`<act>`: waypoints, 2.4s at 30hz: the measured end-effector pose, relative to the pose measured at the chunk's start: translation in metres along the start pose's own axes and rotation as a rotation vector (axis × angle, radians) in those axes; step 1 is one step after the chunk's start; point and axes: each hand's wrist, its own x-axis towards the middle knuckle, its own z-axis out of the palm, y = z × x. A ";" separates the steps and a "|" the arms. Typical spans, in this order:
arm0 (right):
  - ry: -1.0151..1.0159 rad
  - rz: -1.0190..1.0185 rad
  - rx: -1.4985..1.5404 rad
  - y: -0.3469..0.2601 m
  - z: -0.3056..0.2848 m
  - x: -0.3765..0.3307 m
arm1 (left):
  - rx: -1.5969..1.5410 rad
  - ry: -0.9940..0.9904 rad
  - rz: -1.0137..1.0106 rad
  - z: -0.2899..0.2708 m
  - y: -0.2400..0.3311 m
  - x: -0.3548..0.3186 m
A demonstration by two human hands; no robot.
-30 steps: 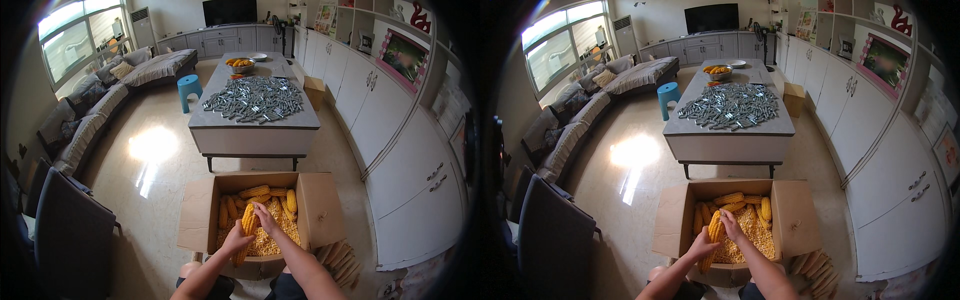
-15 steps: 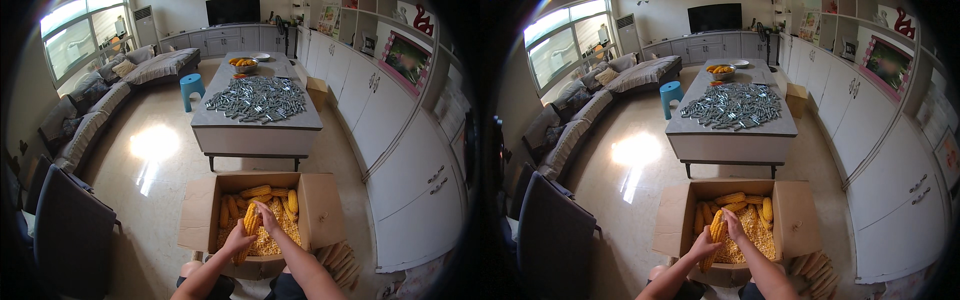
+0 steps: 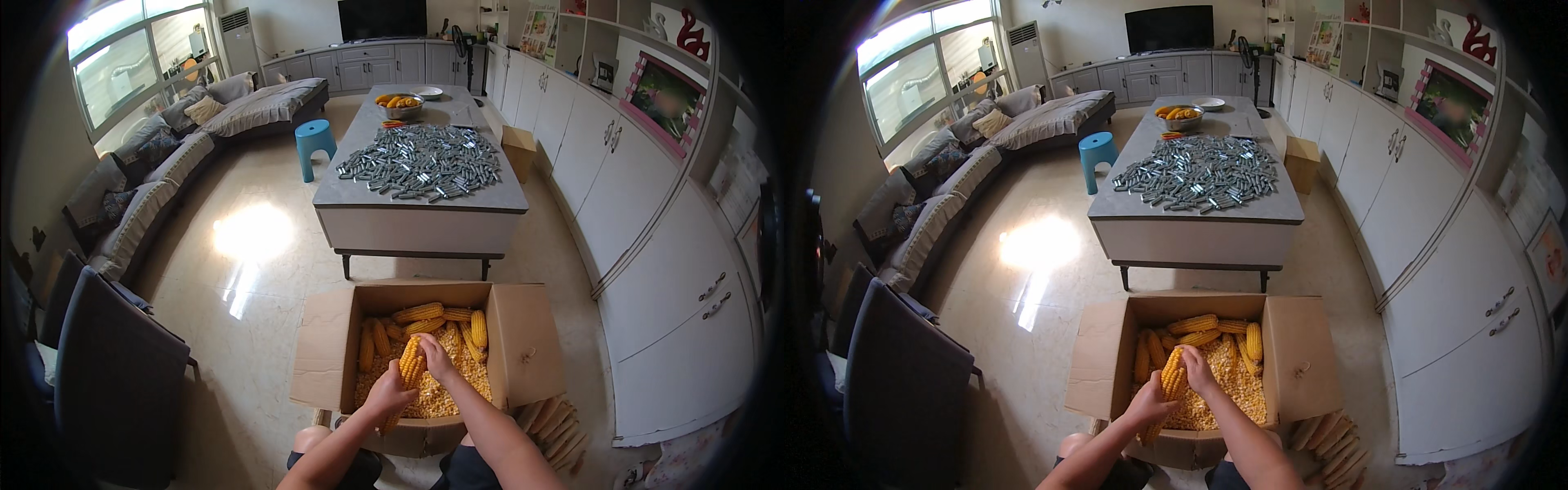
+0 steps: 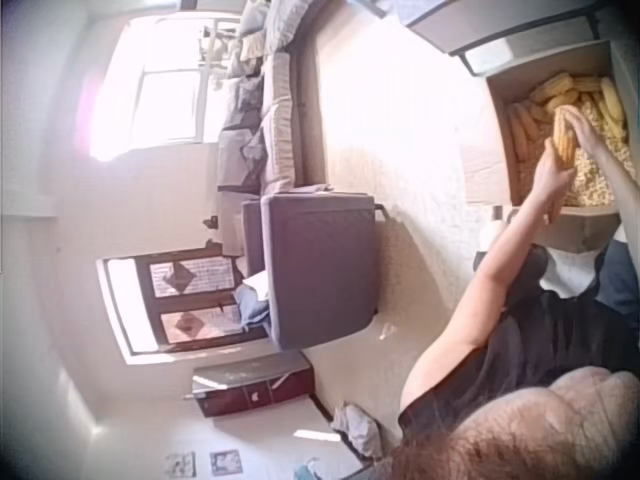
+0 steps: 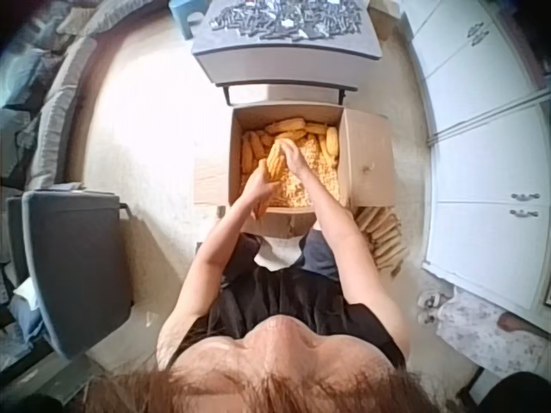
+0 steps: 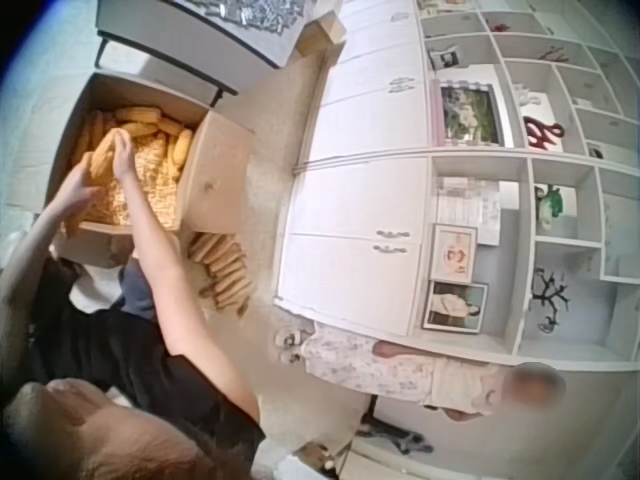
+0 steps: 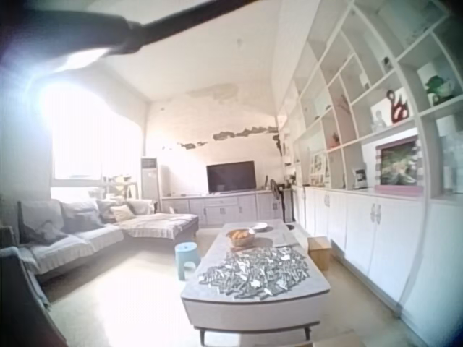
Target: The person sits on the floor and shucks corn cobs by hand, removing kernels into a cardboard box. They handle multiple cobs one at a time, rotating them to strip kernels until the cob is bare, then place the cob back in the box.
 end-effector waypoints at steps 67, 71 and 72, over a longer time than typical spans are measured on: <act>0.196 0.177 -0.114 0.007 0.015 -0.001 | -0.540 -0.060 -0.210 0.018 -0.022 0.025; 0.110 0.161 0.193 0.004 0.011 0.007 | -0.843 -0.178 -0.246 0.013 -0.025 0.028; 0.072 0.193 0.383 -0.001 0.007 0.005 | -0.899 -0.235 -0.277 0.007 -0.022 0.029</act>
